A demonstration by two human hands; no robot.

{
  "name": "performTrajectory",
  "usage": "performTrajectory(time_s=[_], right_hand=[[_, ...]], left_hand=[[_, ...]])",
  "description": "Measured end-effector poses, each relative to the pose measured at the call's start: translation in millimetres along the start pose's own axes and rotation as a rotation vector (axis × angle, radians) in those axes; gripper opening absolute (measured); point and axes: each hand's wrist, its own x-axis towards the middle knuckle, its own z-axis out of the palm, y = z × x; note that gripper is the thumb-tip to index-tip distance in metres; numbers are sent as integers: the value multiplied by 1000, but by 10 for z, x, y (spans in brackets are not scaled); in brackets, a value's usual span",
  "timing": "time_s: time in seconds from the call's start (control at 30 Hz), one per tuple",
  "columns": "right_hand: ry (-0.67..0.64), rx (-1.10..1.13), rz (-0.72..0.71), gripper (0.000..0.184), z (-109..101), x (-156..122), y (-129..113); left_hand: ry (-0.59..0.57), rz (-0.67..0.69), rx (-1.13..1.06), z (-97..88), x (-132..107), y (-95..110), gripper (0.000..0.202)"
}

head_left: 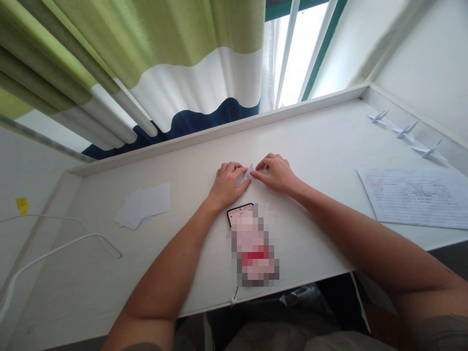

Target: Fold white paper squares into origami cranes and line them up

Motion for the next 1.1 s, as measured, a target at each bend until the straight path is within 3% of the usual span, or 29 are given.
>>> performTrajectory(time_s=[0.23,0.37,0.47,0.67,0.87,1.1], right_hand=[[-79,231,-43,15,-1,3,9],[-117,539,-105,29,4,8,37],[-120,643,-103,40,6,0,24],[-49,655,-106,40,-10,-3,16],[-196,696,-101,38,-31,8,33],[-145,662,-92,38,-28,-5,5]], left_hand=[[43,2,-144,-4,15,-39,18],[92,-16,-254,8,30,-77,16],[128,-21,-360,26,39,-91,17],[181,-123,-653,8,45,-59,25],[200,-202,-698,-37,34,-21,35],[222,-227,-751,-27,33,-7,26]])
